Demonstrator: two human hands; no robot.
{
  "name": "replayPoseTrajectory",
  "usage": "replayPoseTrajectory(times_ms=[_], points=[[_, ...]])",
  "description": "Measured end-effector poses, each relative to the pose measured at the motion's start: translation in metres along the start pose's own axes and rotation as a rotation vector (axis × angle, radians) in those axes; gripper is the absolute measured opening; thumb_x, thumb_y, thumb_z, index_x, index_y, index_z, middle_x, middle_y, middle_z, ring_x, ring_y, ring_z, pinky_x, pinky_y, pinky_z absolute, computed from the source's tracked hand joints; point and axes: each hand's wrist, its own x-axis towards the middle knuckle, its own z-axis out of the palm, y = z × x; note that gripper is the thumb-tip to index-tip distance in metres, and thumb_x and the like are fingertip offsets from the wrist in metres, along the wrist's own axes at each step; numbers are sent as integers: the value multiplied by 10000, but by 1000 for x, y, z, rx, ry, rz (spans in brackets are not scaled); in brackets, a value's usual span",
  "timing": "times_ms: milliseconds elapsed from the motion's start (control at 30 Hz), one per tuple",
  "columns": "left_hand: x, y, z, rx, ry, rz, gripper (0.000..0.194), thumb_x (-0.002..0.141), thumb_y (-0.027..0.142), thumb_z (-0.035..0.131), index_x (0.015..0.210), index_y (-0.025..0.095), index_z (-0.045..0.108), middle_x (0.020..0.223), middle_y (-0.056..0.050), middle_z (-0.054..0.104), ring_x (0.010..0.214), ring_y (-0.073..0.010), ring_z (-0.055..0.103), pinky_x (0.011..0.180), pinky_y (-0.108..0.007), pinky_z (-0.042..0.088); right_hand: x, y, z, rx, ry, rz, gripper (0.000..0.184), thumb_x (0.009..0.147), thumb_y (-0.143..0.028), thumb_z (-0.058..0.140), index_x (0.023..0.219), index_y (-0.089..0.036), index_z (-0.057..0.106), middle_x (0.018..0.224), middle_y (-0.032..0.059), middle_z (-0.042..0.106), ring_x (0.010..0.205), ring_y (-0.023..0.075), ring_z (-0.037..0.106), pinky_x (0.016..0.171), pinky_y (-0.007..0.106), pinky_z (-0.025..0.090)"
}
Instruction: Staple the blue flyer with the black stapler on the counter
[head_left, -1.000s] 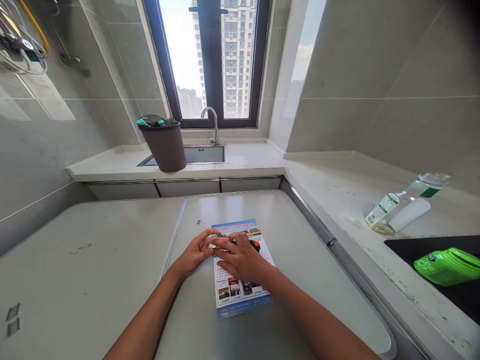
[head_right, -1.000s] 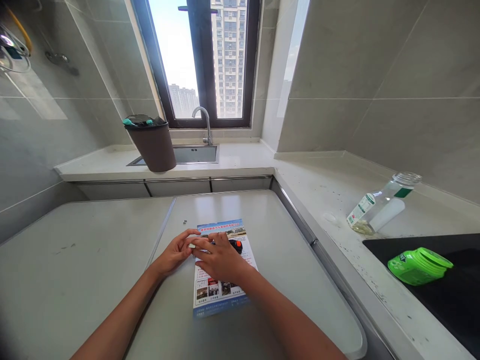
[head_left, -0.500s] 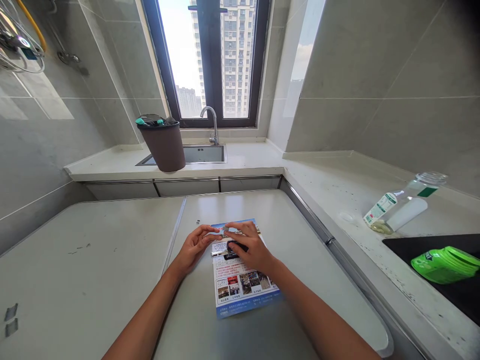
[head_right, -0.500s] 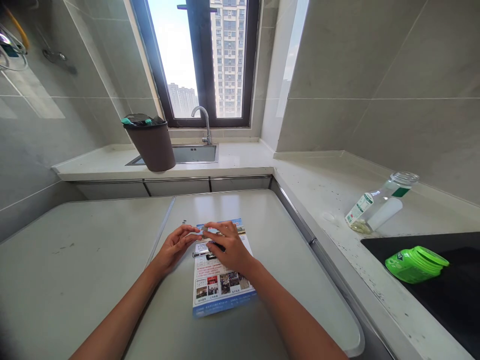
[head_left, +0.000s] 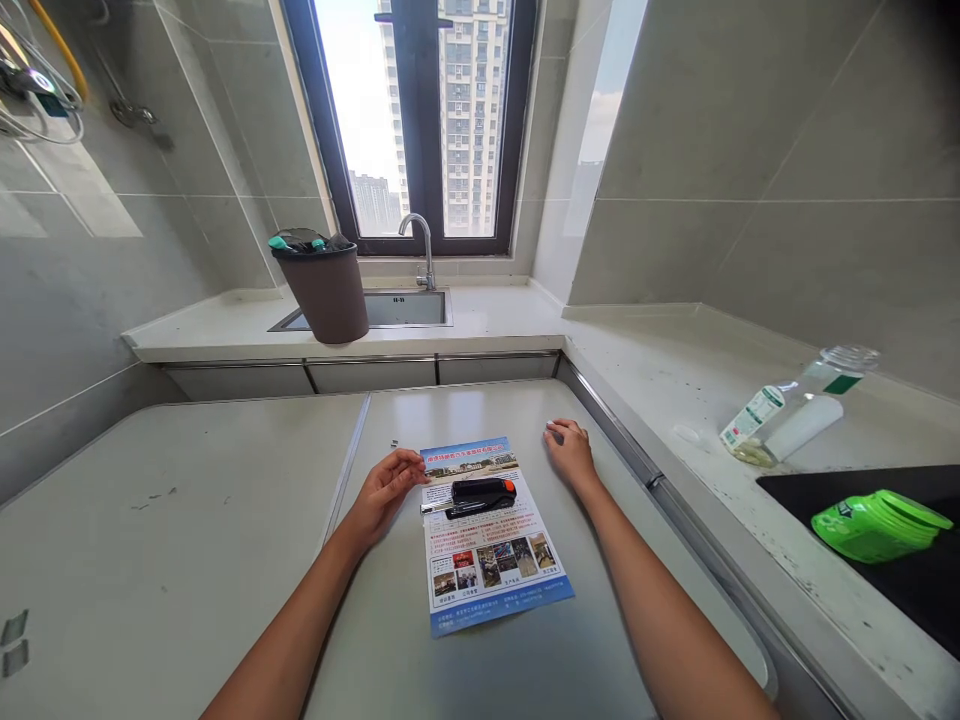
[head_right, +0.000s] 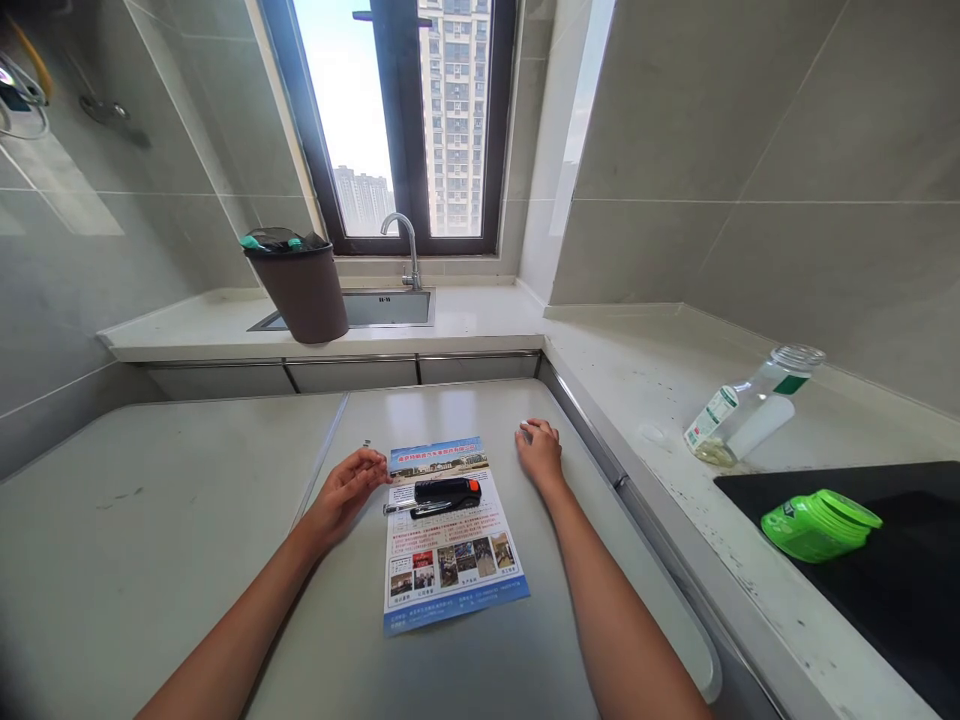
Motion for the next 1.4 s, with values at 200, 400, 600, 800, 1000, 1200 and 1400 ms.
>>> replayPoseTrajectory(times_ms=[200,400,600,800,1000,1200,1400], points=[[-1,2,2,11,23,5,304,840,359,786,1080,188,712,1053,-81,630,913,-195,609,917,-351,497,-6,-3,6,-226,-113,-26,384,946,-377,528,1263,-250,703,1442,75,559,1270,320,453,999,468,428],[3,1,-10,54,139,50,250,856,366,758,1018,185,699,928,-50,607,857,-175,594,854,-319,498,-8,-4,6,-315,-127,-57,400,948,-369,544,1312,-259,666,1465,78,546,1284,327,433,996,481,418],[14,-7,-41,477,475,157,236,864,414,704,946,195,674,773,2,601,726,-159,567,750,-287,473,-15,-12,11,-227,35,-153,302,937,-306,554,1181,-231,716,1369,119,580,1222,329,472,918,449,442],[16,-17,-49,762,503,104,252,888,441,630,925,193,656,768,-8,626,703,-176,582,683,-285,453,-21,-22,14,-177,39,-265,242,927,-267,563,1102,-219,722,1239,112,607,1153,296,506,886,407,444],[17,-21,-53,776,504,90,254,899,445,608,936,196,644,801,-13,626,753,-186,590,721,-289,456,-22,-23,12,-156,6,-259,230,932,-265,566,1090,-214,726,1193,108,614,1141,289,515,914,396,441],[16,-22,-55,871,553,87,231,889,425,600,914,201,654,825,-18,653,786,-200,604,747,-300,452,-21,-22,14,-149,-15,-269,216,929,-256,579,1072,-212,735,1157,98,630,1117,278,521,911,381,442],[22,-22,-59,954,592,73,206,874,392,571,915,202,639,877,-48,681,830,-228,631,779,-336,471,-20,-20,16,-157,-23,-270,216,936,-269,576,1072,-215,735,1147,99,640,1115,280,528,894,381,444]])
